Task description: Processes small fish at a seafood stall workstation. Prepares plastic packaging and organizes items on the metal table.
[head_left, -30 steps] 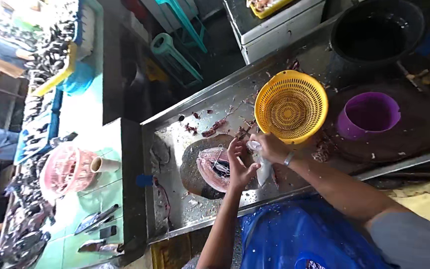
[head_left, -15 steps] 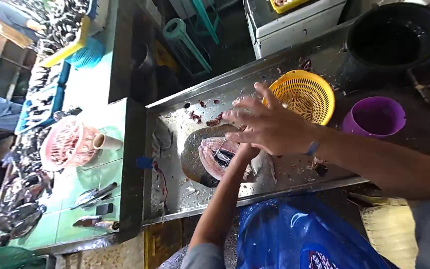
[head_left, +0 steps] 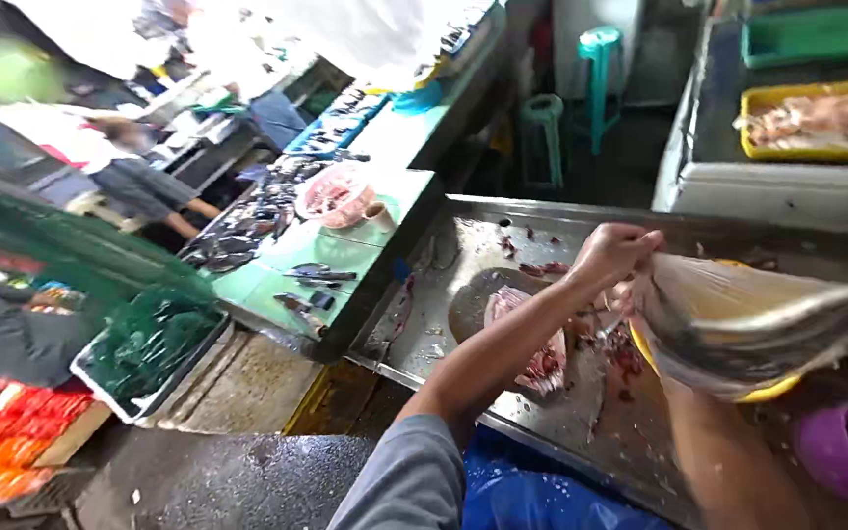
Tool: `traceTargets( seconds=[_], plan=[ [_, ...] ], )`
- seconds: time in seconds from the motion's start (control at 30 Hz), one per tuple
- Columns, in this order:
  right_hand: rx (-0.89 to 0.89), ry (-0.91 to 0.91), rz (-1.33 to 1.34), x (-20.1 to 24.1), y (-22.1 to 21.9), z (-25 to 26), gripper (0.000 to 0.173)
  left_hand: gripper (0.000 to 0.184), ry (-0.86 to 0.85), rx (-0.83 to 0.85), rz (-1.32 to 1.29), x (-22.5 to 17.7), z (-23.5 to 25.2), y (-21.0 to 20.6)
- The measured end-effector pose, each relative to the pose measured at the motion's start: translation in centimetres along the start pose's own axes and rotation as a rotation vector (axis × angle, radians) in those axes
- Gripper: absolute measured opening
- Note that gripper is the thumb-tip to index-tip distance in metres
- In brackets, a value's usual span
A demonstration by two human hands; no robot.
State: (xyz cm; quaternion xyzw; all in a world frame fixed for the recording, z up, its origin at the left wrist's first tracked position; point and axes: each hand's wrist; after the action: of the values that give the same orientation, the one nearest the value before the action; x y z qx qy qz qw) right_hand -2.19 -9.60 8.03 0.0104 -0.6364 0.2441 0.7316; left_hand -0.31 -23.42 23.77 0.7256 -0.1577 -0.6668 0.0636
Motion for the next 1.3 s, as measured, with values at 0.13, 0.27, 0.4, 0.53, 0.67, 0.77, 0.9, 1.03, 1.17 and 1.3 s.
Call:
traceTargets(
  seconds=[0.13, 0.27, 0.4, 0.53, 0.67, 0.77, 0.9, 1.03, 1.17, 1.3],
  plan=[
    [0.057, -0.16, 0.698, -1.0, -11.4, -2.9, 0.037, 0.021, -0.053, -0.301, -0.049, 8.0, -5.3, 3.7],
    [-0.026, -0.173, 0.28, -2.6, -16.7, -3.9, 0.031, 0.014, -0.312, -0.369, 0.338, 15.4, -8.5, 10.3],
    [0.075, 0.048, -0.365, -6.9, -24.8, -1.4, 0.028, 0.02, -0.365, -0.33, 0.871, 19.6, -12.4, 21.1],
    [0.147, -0.038, -0.065, -9.4, -34.6, -0.3, 0.037, 0.029, -0.112, -0.187, 0.577, 22.2, -18.5, 29.7],
    [0.121, -0.033, -0.096, -11.5, -40.9, 0.3, 0.023, 0.021, -0.045, -0.19, 0.21, 24.1, -21.9, 34.2],
    [0.234, 0.17, -0.145, -12.8, -43.4, 1.5, 0.012, 0.017, -0.097, -0.392, 0.369, 25.0, -22.6, 37.0],
    [0.239, 0.278, -0.162, -13.1, -47.6, 2.9, 0.019, 0.012, -0.149, -0.577, 0.334, 27.0, -21.9, 40.4],
    [0.238, 0.342, -0.385, -11.8, -50.5, 6.5, 0.029, 0.011, 0.035, -0.59, 0.109, 24.1, -22.3, 44.2],
    [0.393, 0.614, -0.674, -10.5, -53.8, 10.7, 0.015, 0.02, 0.007, -0.578, -0.065, 24.7, -22.1, 47.6],
    [0.52, 0.671, -0.927, -9.4, -57.0, 12.9, 0.02, 0.025, 0.025, -0.588, 0.051, 27.2, -21.2, 46.6]
  ],
)
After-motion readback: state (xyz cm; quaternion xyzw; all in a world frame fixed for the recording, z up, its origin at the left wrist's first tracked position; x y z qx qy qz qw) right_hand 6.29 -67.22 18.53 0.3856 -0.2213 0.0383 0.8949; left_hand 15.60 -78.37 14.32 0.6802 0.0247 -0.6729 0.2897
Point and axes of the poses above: each hand's wrist, its own z-axis towards the middle knuckle, its own y-axis out of the back of the hand, x = y × z, and after that the axes turned 9 degrees about y, right-handed
